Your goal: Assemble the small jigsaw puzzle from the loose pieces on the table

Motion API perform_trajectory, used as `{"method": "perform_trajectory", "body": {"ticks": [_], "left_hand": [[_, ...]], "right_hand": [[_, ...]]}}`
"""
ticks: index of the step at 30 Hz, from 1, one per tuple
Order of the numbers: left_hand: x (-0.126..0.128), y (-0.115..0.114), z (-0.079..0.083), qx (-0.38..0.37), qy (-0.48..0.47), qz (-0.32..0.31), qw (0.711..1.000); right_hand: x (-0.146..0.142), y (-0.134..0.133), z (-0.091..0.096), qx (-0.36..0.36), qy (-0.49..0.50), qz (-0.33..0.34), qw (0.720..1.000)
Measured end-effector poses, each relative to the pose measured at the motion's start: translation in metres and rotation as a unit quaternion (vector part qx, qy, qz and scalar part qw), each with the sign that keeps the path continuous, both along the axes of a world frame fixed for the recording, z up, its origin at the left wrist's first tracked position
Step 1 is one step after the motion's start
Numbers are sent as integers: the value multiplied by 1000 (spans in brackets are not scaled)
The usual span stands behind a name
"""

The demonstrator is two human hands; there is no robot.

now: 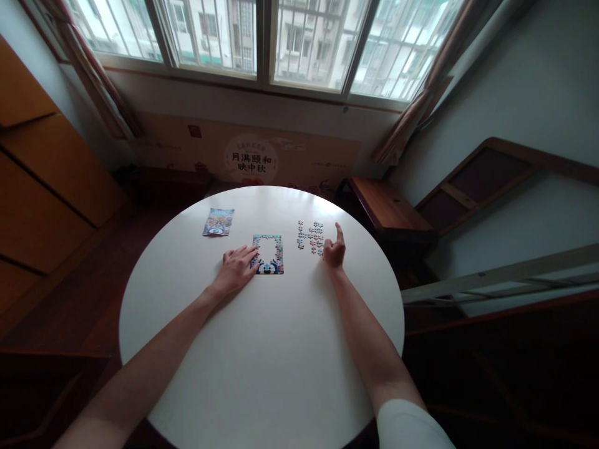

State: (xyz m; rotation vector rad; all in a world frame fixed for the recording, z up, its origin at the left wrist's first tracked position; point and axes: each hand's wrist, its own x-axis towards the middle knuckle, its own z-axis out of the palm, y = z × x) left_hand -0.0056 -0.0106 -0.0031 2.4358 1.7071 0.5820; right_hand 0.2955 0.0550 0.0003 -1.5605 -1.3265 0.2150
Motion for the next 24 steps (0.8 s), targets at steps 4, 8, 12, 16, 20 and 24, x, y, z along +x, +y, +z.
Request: {"method": "perform_trajectory", "body": {"ticks": [4, 8, 12, 16, 20, 24], "left_hand": [[0, 0, 0, 7, -2, -3, 1000], [0, 0, 0, 8, -1, -2, 1000], [0, 0, -1, 7, 0, -2, 1000], [0, 1, -2, 6, 0, 1, 1000], [0, 0, -1, 7, -1, -3, 1000], [0, -1, 2, 5, 0, 0, 1000]], "right_hand": [[0, 1, -1, -2, 10, -1, 1000], [1, 2, -4, -3, 20, 2, 1000], [3, 3, -6, -6, 16, 2, 1000], [2, 3, -6, -12, 14, 6, 1000], [3, 1, -5, -22, 6, 5, 1000], [6, 3, 1, -63, -41, -5, 997]]}}
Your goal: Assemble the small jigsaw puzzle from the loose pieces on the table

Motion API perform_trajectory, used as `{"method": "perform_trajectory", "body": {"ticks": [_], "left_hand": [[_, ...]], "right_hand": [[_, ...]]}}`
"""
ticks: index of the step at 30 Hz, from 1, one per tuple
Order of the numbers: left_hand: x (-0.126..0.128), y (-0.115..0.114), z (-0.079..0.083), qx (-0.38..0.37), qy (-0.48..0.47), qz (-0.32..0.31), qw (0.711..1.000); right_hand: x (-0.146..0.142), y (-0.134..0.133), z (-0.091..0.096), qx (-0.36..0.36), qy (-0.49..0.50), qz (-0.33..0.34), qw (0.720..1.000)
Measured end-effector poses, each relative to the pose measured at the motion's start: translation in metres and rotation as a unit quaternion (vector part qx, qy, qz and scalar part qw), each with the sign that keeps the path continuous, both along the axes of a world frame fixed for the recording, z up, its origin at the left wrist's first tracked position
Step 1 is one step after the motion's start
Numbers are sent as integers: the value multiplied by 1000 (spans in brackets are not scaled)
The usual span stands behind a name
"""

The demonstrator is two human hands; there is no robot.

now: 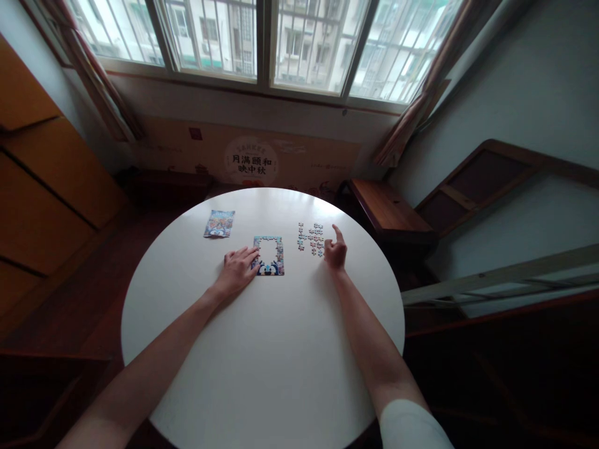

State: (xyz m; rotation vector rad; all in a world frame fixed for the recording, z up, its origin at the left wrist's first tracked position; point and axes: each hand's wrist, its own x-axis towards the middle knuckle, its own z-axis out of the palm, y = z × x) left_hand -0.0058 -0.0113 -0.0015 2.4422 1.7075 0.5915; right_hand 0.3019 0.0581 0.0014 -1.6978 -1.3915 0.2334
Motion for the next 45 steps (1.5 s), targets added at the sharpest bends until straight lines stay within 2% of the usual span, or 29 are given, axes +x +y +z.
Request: {"method": "perform_trajectory", "body": {"ticks": [3, 6, 8, 11, 15, 30, 45], "left_hand": [[0, 0, 1, -3, -2, -1, 1000], [0, 1, 1, -3, -6, -1, 1000], [-1, 1, -1, -1, -9, -1, 1000], [-1, 2, -3, 0, -11, -1, 1000], [-1, 2, -4, 1, -11, 1, 1000], [-2, 2, -4, 0, -15, -5, 1000], [-3, 2, -7, -1, -14, -3, 1000]], "right_hand": [[6, 9, 13, -8, -50, 5, 999], [14, 23, 29, -20, -113, 42, 992], [20, 34, 39, -84, -152, 62, 983], [25, 48, 51, -211, -201, 110, 950], [25, 59, 56, -279, -242, 119, 921], [7, 72, 43, -295, -272, 97, 911], [7, 85, 37, -331, -234, 93, 909]]}}
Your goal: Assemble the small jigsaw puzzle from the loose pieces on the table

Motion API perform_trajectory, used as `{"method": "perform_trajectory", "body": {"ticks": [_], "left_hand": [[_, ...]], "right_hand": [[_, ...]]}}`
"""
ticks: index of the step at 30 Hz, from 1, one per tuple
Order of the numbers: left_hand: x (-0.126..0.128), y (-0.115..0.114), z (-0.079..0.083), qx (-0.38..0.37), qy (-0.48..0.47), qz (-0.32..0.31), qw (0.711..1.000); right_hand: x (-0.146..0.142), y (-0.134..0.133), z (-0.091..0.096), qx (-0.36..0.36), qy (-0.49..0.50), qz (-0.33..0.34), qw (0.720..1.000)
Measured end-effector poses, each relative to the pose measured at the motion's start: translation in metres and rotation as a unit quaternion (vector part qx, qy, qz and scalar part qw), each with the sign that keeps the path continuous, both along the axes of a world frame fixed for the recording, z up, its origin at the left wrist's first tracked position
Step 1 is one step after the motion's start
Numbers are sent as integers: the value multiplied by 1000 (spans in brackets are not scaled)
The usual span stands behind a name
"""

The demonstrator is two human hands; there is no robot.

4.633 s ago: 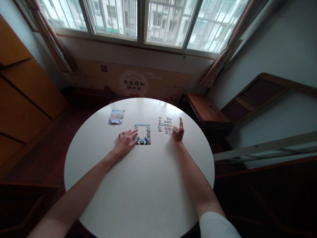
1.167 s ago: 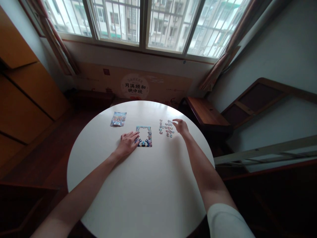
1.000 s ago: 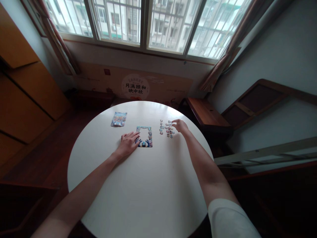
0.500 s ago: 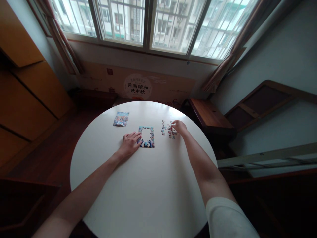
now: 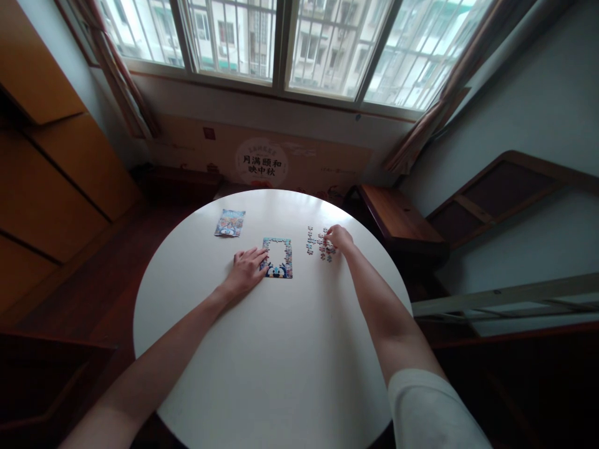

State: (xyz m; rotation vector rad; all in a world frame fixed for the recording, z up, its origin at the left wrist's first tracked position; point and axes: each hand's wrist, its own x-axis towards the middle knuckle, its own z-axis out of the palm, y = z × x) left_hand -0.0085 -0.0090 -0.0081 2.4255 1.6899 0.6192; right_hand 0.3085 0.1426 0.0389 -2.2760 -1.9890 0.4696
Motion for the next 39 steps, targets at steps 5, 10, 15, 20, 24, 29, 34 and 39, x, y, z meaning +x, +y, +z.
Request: {"method": "perform_trajectory", "body": {"ticks": [5, 10, 15, 20, 24, 29, 34, 39], "left_hand": [[1, -1, 2, -2, -2, -1, 1000], [1, -1, 4, -7, -5, -1, 1000], [0, -1, 2, -3, -3, 0, 1000], [1, -1, 2, 1, -5, -4, 1000], [1, -1, 2, -2, -1, 0, 1000], [0, 0, 2, -6, 1, 0, 1000], [1, -1, 3, -7, -1, 2, 1000], [2, -1, 4, -6, -2, 1, 1000]], "right_hand": [[0, -2, 3, -13, 26, -7, 1000], [-1, -2, 4, -13, 25, -12, 1000], [-3, -3, 1, 14, 51, -25, 998], [-6, -6, 12, 5, 133, -29, 991], [-21, -17, 31, 33, 210, 21, 977], [-64, -45, 47, -69, 238, 215, 945], [-105, -67, 44, -172, 160, 318, 918], [-127, -75, 34, -172, 89, 352, 916]]}}
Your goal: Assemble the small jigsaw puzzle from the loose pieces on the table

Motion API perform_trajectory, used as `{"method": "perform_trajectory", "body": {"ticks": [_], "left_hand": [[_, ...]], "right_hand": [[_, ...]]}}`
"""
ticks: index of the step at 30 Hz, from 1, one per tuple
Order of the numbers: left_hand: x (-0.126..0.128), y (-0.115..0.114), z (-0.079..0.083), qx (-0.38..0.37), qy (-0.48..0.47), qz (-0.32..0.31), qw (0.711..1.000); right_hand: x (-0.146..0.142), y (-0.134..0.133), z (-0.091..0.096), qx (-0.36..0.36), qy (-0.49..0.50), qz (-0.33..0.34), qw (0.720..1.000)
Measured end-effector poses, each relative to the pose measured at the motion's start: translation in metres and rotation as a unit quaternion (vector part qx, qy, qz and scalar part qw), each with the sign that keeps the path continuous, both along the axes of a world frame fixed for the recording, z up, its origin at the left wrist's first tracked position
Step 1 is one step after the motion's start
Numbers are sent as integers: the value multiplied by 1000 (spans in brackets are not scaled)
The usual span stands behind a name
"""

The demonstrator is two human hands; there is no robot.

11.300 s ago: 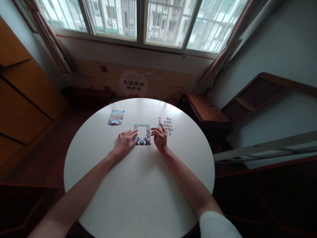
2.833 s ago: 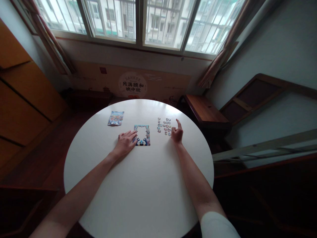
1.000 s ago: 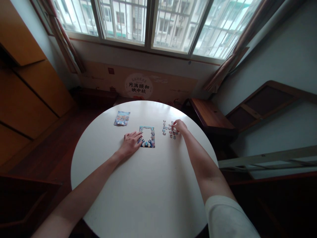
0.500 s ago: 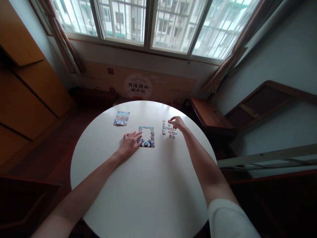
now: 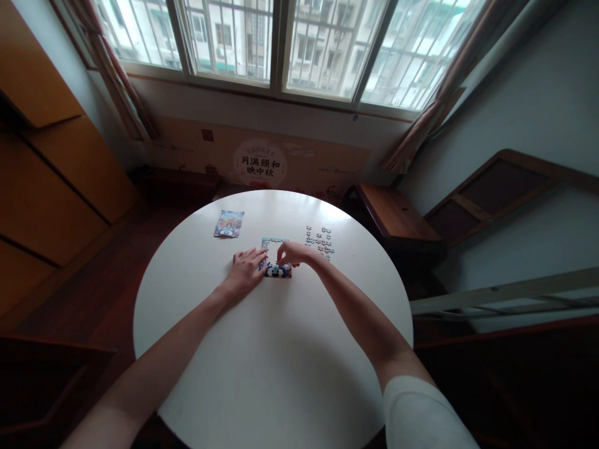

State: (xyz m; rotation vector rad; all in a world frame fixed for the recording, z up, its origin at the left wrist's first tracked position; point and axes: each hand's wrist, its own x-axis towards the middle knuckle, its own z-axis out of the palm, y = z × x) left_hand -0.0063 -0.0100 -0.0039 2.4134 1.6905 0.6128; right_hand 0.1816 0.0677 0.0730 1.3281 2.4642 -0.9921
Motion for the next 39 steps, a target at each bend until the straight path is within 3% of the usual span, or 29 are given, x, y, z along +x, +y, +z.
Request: {"method": "perform_trajectory", "body": {"ticks": [6, 14, 26, 39], "left_hand": [[1, -1, 1, -4, -1, 2, 1000], [1, -1, 2, 0, -4, 0, 1000], [-1, 0, -1, 5, 8, 0, 1000], [-2, 2, -5, 19, 14, 2, 1000]], "right_hand": [[-5, -6, -4, 13, 10, -1, 1000], [8, -9, -14, 13, 93, -80, 992], [19, -18, -18, -11, 140, -122, 983], [9, -24, -24, 50, 96, -98, 989]]}}
